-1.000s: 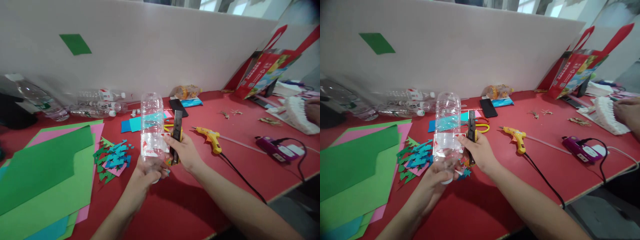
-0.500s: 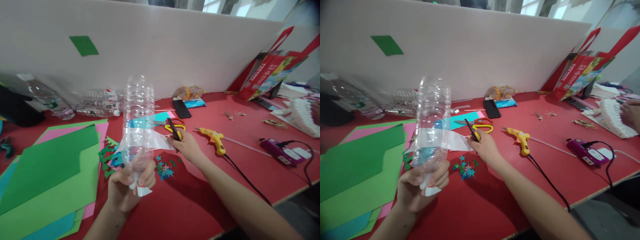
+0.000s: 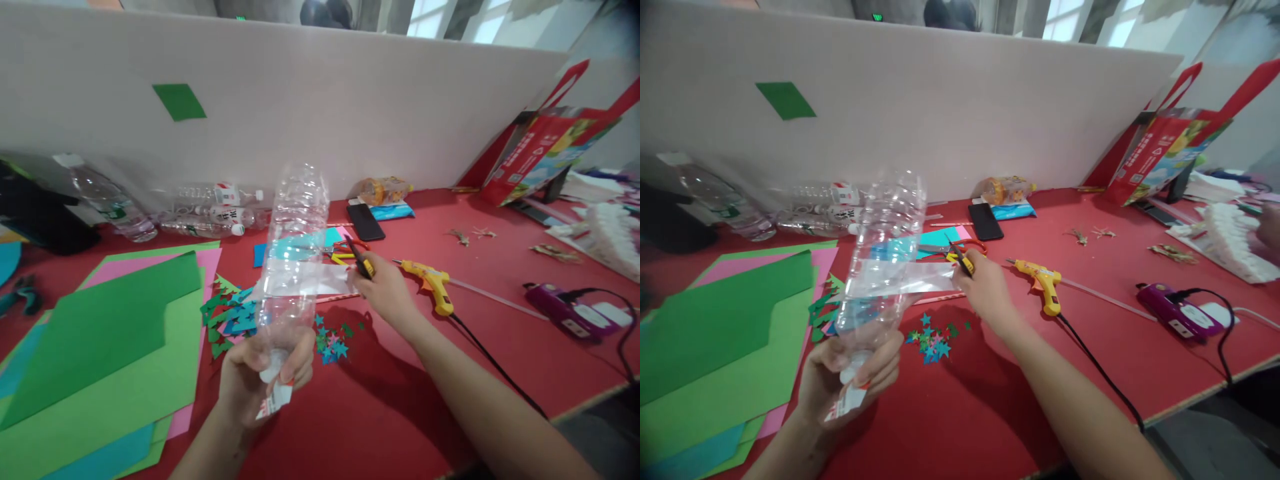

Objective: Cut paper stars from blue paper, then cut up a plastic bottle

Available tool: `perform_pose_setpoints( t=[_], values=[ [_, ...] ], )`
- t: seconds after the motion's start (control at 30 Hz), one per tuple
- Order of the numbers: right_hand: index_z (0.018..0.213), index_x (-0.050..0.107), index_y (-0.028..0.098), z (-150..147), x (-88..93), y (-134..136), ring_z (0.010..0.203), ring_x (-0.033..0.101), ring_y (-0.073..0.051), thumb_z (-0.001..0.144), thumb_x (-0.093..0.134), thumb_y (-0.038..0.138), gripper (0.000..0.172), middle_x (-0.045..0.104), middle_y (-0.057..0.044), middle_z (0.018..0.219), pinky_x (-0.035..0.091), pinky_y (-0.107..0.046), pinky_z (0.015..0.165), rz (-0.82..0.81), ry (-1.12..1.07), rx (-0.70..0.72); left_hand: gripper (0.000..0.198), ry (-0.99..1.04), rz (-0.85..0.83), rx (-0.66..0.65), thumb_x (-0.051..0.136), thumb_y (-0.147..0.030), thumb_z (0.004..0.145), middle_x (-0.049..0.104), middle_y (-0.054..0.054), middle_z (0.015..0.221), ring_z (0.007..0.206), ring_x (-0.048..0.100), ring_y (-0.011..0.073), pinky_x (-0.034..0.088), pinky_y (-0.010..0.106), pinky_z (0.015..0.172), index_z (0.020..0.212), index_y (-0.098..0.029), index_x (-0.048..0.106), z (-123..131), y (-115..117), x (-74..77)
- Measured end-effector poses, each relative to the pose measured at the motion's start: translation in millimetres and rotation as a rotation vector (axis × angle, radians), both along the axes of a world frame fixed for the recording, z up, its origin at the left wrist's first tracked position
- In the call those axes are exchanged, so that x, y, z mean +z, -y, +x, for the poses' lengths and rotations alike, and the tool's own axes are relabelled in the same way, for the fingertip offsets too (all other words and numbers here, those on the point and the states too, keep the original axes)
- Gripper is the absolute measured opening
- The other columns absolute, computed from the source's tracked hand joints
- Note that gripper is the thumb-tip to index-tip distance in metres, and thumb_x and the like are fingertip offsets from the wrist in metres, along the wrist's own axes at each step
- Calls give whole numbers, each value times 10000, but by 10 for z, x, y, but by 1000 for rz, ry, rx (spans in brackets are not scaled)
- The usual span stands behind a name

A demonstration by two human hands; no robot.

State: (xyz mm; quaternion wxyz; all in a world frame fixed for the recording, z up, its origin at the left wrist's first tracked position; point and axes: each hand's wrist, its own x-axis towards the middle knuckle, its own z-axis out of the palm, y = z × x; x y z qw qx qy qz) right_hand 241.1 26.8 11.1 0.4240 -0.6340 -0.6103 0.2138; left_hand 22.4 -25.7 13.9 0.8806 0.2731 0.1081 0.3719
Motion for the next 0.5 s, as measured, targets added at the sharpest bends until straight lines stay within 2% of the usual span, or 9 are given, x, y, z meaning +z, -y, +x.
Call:
perform_pose_setpoints(
  t=[0.1, 0.23, 0.3, 0.37, 0.43, 0.47, 0.5],
  values=[
    [674, 427, 239, 109, 3, -69, 531, 383, -155, 803, 533, 270, 170, 437, 47, 557, 209, -281, 537, 80, 2, -89, 190, 68, -51, -141, 500, -228, 575, 376, -17, 470, 349, 215, 56, 226, 201, 373, 700, -143, 615, 28, -3, -28],
    [680, 419, 241, 147, 36, -120, 521, 409, -151, 777, 544, 239, 158, 448, 52, 539, 234, -281, 536, 112, -76, -131, 366, 134, -99, -264, 481, -249, 584, 321, -41, 445, 336, 184, 57, 207, 174, 343, 873, -128, 669, 36, -31, 0],
    [689, 438, 237, 129, 53, -126, 493, 443, -148, 775, 558, 264, 150, 466, 54, 515, 269, -275, 518, 88, -153, -118, 400, 109, -103, -246, 488, -260, 572, 308, -51, 436, 330, 175, 54, 207, 170, 335, 901, -129, 675, 8, -51, 20],
    [698, 449, 235, 110, 65, -122, 464, 480, -150, 786, 566, 317, 167, 478, 53, 497, 312, -269, 488, 49, -257, -88, 366, 22, -73, -230, 503, -247, 538, 326, -51, 420, 314, 185, 45, 209, 177, 334, 840, -137, 677, -40, -72, 34],
    [706, 456, 235, 115, 74, -114, 461, 511, -155, 796, 567, 385, 207, 491, 48, 505, 357, -266, 465, 9, -369, -42, 340, -155, 0, -216, 517, -197, 501, 414, -33, 426, 304, 212, 38, 197, 184, 331, 797, -146, 676, -102, -88, 44],
    [709, 462, 235, 132, 78, -111, 473, 527, -157, 796, 571, 418, 230, 505, 41, 523, 382, -268, 464, -10, -422, -11, 359, -269, 54, -176, 524, -166, 486, 472, -21, 448, 311, 244, 40, 200, 186, 336, 808, -154, 682, -136, -96, 49],
    [713, 472, 234, 161, 82, -110, 490, 540, -160, 794, 578, 448, 252, 521, 33, 546, 406, -272, 468, -29, -470, 22, 397, -386, 116, -77, 530, -137, 472, 527, -10, 483, 331, 296, 52, 221, 189, 346, 834, -162, 692, -172, -105, 56]
  ],
)
